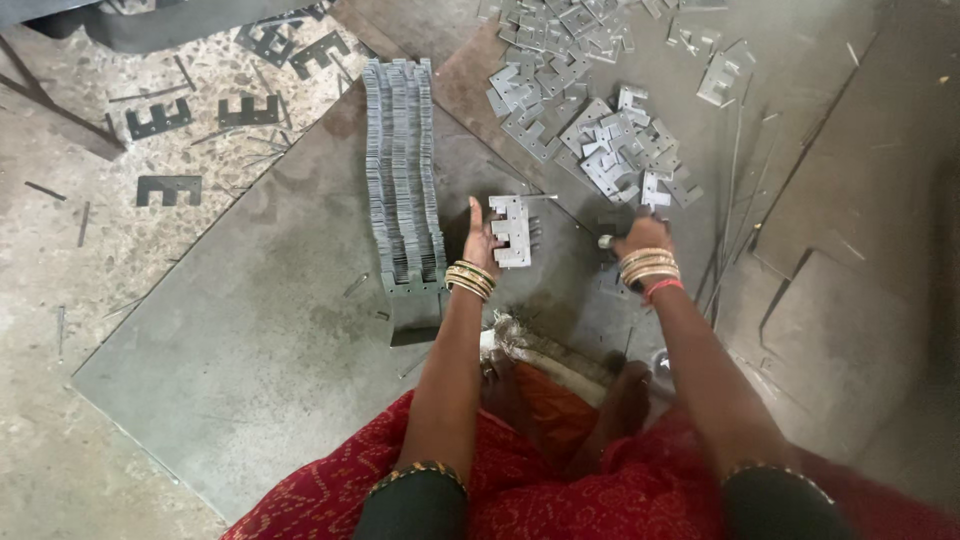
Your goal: The person sits on the floor and sorts small metal brackets from a large pile into a neat stack. They pick up individual pieces, align them, and place them into a growing pile, occasionally adjusting the stack to keep it organized.
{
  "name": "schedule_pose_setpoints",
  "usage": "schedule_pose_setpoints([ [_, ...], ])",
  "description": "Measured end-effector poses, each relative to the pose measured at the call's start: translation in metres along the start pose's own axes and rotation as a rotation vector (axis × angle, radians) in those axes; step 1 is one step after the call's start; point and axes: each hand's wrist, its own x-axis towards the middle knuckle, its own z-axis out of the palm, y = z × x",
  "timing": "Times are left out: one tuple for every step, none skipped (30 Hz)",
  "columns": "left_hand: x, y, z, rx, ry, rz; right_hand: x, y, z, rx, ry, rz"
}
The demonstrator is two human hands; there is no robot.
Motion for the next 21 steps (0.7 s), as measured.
schedule_pose_setpoints([
  [0.0, -0.003, 0.0, 0.041, 0.035, -0.014, 0.0, 0.001, 0.002, 0.069, 0.009, 0.012],
  [0.001, -0.004, 0.0, 0.042, 0.029, -0.03, 0.003, 0.0, 0.0, 0.115, -0.008, -0.012],
  [0.002, -0.005, 0.002, 0.043, 0.023, -0.045, 0.007, -0.002, -0.006, 0.162, -0.025, -0.037],
  [0.004, -0.005, 0.004, 0.042, 0.015, -0.057, 0.009, -0.005, -0.015, 0.207, -0.039, -0.066],
  [0.006, -0.005, 0.007, 0.05, -0.017, -0.045, 0.006, -0.01, -0.024, 0.313, 0.044, -0.161],
  [0.006, -0.008, 0.009, 0.055, -0.047, -0.038, 0.0, -0.016, -0.033, 0.416, 0.121, -0.255],
  [0.006, -0.009, 0.01, 0.061, -0.077, -0.031, -0.008, -0.023, -0.043, 0.519, 0.199, -0.349],
  [0.006, -0.009, 0.012, 0.054, -0.095, -0.025, -0.017, -0.032, -0.052, 0.395, 0.146, -0.411],
  [0.006, -0.009, 0.015, 0.048, -0.112, -0.02, -0.027, -0.039, -0.06, 0.269, 0.093, -0.471],
  [0.005, -0.009, 0.017, 0.041, -0.129, -0.015, -0.037, -0.041, -0.068, 0.143, 0.039, -0.529],
  [0.003, -0.009, 0.017, 0.046, -0.126, -0.031, -0.045, -0.04, -0.075, 0.103, 0.046, -0.523],
  [0.003, -0.008, 0.019, 0.052, -0.129, -0.044, -0.05, -0.036, -0.08, 0.06, 0.059, -0.515],
  [0.003, -0.007, 0.021, 0.059, -0.131, -0.057, -0.054, -0.031, -0.081, 0.018, 0.071, -0.508],
  [0.002, -0.008, 0.022, 0.067, -0.134, -0.047, -0.056, -0.024, -0.077, -0.05, -0.026, -0.353],
  [0.001, -0.009, 0.022, 0.076, -0.136, -0.037, -0.056, -0.016, -0.069, -0.117, -0.122, -0.197],
  [0.001, -0.01, 0.023, 0.089, -0.14, -0.027, -0.055, -0.01, -0.057, -0.181, -0.215, -0.037],
  [0.002, -0.012, 0.023, 0.069, -0.14, -0.027, -0.055, -0.003, -0.041, -0.134, -0.178, 0.014],
  [0.003, -0.014, 0.024, 0.051, -0.142, -0.027, -0.056, 0.005, -0.026, -0.085, -0.14, 0.067],
  [0.003, -0.016, 0.025, 0.033, -0.144, -0.027, -0.054, 0.011, -0.012, -0.036, -0.102, 0.119],
  [0.003, -0.019, 0.026, 0.042, -0.118, -0.037, -0.051, 0.018, 0.0, 0.049, -0.062, 0.108],
  [0.002, -0.022, 0.026, 0.051, -0.092, -0.046, -0.049, 0.025, 0.008, 0.134, -0.021, 0.097],
])
